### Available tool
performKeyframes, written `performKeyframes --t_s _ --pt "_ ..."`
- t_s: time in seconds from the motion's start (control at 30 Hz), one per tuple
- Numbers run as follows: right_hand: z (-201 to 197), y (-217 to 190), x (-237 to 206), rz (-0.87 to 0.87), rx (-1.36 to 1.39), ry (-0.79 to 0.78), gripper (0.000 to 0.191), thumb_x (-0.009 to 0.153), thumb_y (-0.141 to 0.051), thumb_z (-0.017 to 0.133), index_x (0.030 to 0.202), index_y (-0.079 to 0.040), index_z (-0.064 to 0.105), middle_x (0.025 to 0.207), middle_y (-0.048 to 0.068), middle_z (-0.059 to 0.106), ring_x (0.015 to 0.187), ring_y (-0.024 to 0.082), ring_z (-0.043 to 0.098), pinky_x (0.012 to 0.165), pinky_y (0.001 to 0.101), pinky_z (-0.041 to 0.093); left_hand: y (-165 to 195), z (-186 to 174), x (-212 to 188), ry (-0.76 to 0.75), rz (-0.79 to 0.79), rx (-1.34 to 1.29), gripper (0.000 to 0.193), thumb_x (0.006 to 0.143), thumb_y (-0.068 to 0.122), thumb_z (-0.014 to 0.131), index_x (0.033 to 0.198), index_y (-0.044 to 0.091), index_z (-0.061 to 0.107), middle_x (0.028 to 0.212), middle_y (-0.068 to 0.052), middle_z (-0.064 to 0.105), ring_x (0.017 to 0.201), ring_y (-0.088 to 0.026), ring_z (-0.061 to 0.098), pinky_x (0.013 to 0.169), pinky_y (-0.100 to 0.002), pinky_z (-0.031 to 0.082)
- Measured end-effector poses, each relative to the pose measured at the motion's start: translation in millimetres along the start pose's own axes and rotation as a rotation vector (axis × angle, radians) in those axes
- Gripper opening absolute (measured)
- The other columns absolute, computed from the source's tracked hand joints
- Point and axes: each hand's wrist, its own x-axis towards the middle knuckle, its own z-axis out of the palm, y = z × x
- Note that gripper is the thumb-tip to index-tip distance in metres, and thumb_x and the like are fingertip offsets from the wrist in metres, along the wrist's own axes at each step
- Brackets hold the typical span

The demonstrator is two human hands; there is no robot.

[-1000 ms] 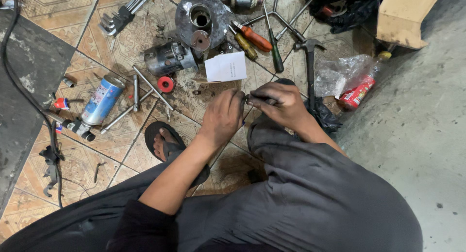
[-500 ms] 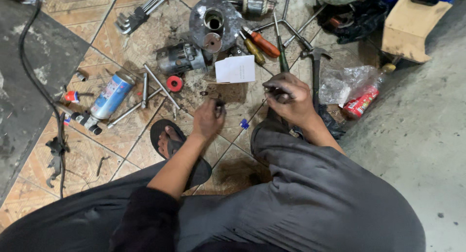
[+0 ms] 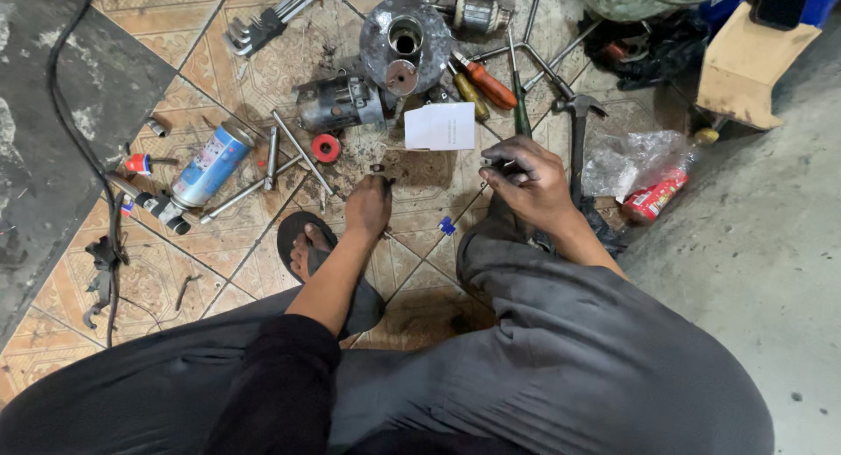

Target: The person sits on the floor and works on a cylindrical mechanical part, using pliers to remove a small ring and a screwdriver to adjust internal components. They handle small metal pieces and a white paper box, placing items on the floor.

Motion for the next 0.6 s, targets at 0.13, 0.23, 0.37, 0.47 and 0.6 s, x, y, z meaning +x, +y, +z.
performKeyframes --t_s 0.13,0.23,0.37,0.47,0.6 --pt "-6.0 -9.9 0.2 -0.045 -0.031 -0.010 0.025 0.091 -0.002 0.081 0.113 -0.001 0.070 0.104 0.012 0.071 0.091 0.022 0.071 0.078 0.0324 0.057 6.7 -16.5 -3.8 -0.020 -0.007 -0.055 0.033 0.087 0.026 0.072 0.107 0.000 0.067 0.104 -0.022 0.067 0.091 -0.041 0.067 0.077 -0.049 0.055" --pt "-20.6 -27.6 6.4 -0.021 -0.084 -0.036 0.024 0.093 -0.005 0.079 0.116 -0.001 0.071 0.107 0.013 0.073 0.094 0.022 0.073 0.081 0.0322 0.058 12.0 -37.9 -8.5 0.041 -0.031 -0.031 0.026 0.089 0.024 0.071 0.108 0.006 0.070 0.101 -0.019 0.069 0.090 -0.039 0.069 0.074 -0.049 0.056" --pt "-54.4 -65.8 24.8 -0.142 -0.202 -0.045 0.028 0.093 -0.009 0.079 0.118 -0.001 0.071 0.109 0.015 0.073 0.096 0.025 0.072 0.082 0.0331 0.057 26.6 -103.9 11.2 0.269 0.007 -0.047 0.030 0.090 0.024 0.073 0.113 0.006 0.070 0.093 -0.019 0.071 0.080 -0.040 0.070 0.068 -0.049 0.056" --pt "-83.5 -105.5 40.1 -0.166 -0.208 -0.123 0.027 0.094 -0.012 0.081 0.118 -0.003 0.072 0.108 0.013 0.074 0.094 0.023 0.073 0.080 0.0324 0.058 50.4 -180.2 22.7 0.338 -0.013 -0.190 0.023 0.095 0.020 0.073 0.109 0.003 0.069 0.096 -0.019 0.073 0.079 -0.037 0.073 0.069 -0.045 0.058" --pt "-105.8 -173.0 62.4 -0.323 -0.369 -0.216 0.029 0.091 -0.015 0.085 0.113 -0.003 0.071 0.106 0.012 0.072 0.094 0.026 0.072 0.079 0.0352 0.058 104.1 -286.0 7.7 0.155 0.006 -0.385 0.024 0.097 0.022 0.073 0.109 0.001 0.072 0.085 -0.015 0.075 0.071 -0.022 0.073 0.069 -0.035 0.058"
